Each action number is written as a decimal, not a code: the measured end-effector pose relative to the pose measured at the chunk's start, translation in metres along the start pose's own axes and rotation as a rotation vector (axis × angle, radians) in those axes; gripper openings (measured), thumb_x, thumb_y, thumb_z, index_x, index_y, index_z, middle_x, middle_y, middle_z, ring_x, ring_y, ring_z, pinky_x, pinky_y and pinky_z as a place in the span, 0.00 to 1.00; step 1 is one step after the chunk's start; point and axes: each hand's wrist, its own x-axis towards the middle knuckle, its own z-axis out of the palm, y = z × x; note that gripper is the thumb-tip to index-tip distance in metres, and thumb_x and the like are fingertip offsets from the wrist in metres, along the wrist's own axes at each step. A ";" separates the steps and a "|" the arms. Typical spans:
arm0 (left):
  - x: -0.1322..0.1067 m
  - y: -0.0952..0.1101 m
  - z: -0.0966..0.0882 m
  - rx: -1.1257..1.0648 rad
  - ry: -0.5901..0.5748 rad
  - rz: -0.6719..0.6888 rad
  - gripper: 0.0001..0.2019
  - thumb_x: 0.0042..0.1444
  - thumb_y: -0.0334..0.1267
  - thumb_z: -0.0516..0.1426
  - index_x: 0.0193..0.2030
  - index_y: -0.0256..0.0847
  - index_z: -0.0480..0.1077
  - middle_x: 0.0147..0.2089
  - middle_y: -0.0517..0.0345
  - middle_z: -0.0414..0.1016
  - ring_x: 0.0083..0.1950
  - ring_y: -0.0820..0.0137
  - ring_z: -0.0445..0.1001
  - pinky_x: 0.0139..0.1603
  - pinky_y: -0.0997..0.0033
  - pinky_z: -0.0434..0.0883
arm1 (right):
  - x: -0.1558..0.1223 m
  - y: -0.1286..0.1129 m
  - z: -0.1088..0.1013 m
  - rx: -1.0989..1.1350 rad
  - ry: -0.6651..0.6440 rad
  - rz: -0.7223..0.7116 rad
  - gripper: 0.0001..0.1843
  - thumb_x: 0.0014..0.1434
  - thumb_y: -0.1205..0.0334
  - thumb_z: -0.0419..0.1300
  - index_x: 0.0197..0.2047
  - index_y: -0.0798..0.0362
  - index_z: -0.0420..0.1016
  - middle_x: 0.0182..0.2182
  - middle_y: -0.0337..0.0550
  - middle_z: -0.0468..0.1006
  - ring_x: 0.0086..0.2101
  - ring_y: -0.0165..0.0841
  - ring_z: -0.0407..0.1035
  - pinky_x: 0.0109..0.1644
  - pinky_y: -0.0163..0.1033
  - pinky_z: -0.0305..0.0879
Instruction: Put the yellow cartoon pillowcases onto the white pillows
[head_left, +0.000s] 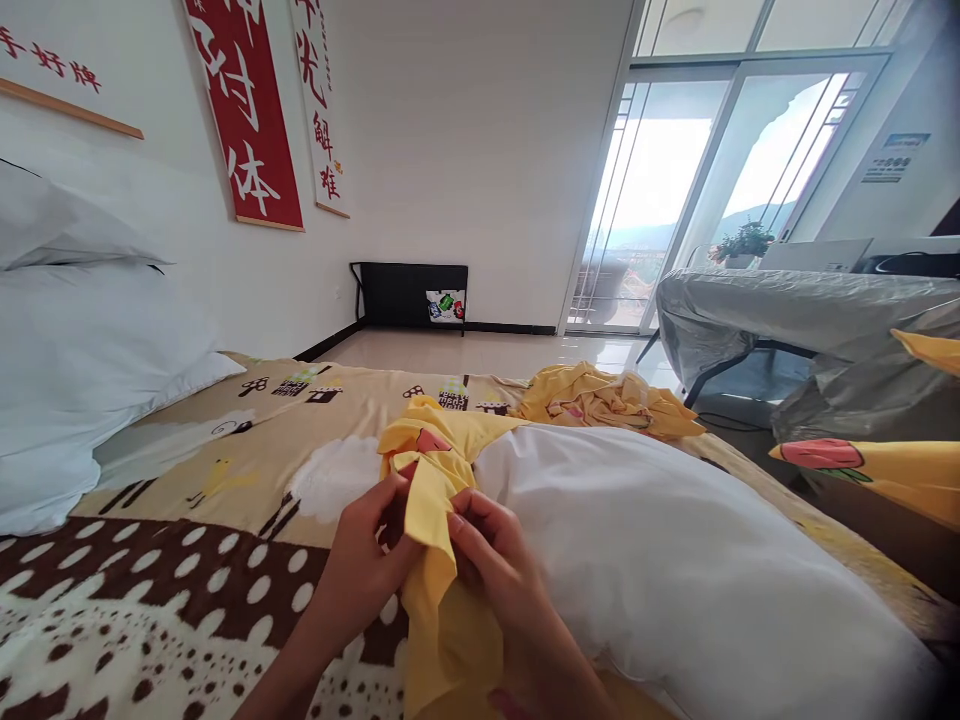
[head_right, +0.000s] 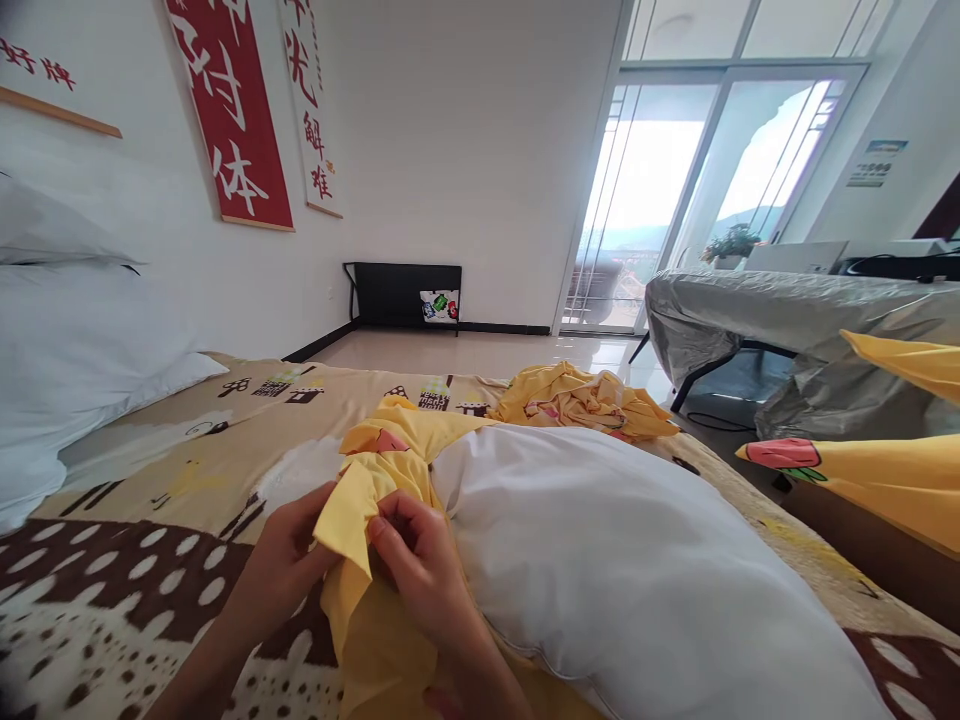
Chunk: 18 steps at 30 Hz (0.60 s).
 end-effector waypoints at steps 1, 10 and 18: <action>-0.001 0.001 -0.001 -0.034 -0.031 -0.017 0.10 0.51 0.43 0.56 0.33 0.37 0.68 0.28 0.60 0.69 0.30 0.71 0.63 0.30 0.77 0.63 | 0.000 0.000 0.000 -0.040 -0.002 -0.015 0.19 0.57 0.46 0.59 0.28 0.53 0.61 0.20 0.31 0.55 0.21 0.22 0.47 0.23 0.30 0.43; -0.006 0.008 -0.008 0.097 -0.116 -0.076 0.10 0.51 0.41 0.56 0.32 0.35 0.70 0.28 0.60 0.70 0.33 0.69 0.64 0.32 0.76 0.64 | -0.002 0.000 0.006 -0.367 0.005 -0.150 0.12 0.61 0.55 0.53 0.30 0.54 0.64 0.24 0.35 0.63 0.26 0.25 0.54 0.29 0.32 0.51; 0.005 0.000 -0.029 -0.255 -0.028 -0.249 0.09 0.42 0.39 0.62 0.30 0.37 0.73 0.24 0.60 0.71 0.30 0.68 0.69 0.31 0.73 0.68 | -0.010 -0.006 0.010 -0.640 -0.037 -0.206 0.11 0.61 0.63 0.53 0.47 0.50 0.68 0.31 0.37 0.70 0.30 0.27 0.62 0.35 0.32 0.59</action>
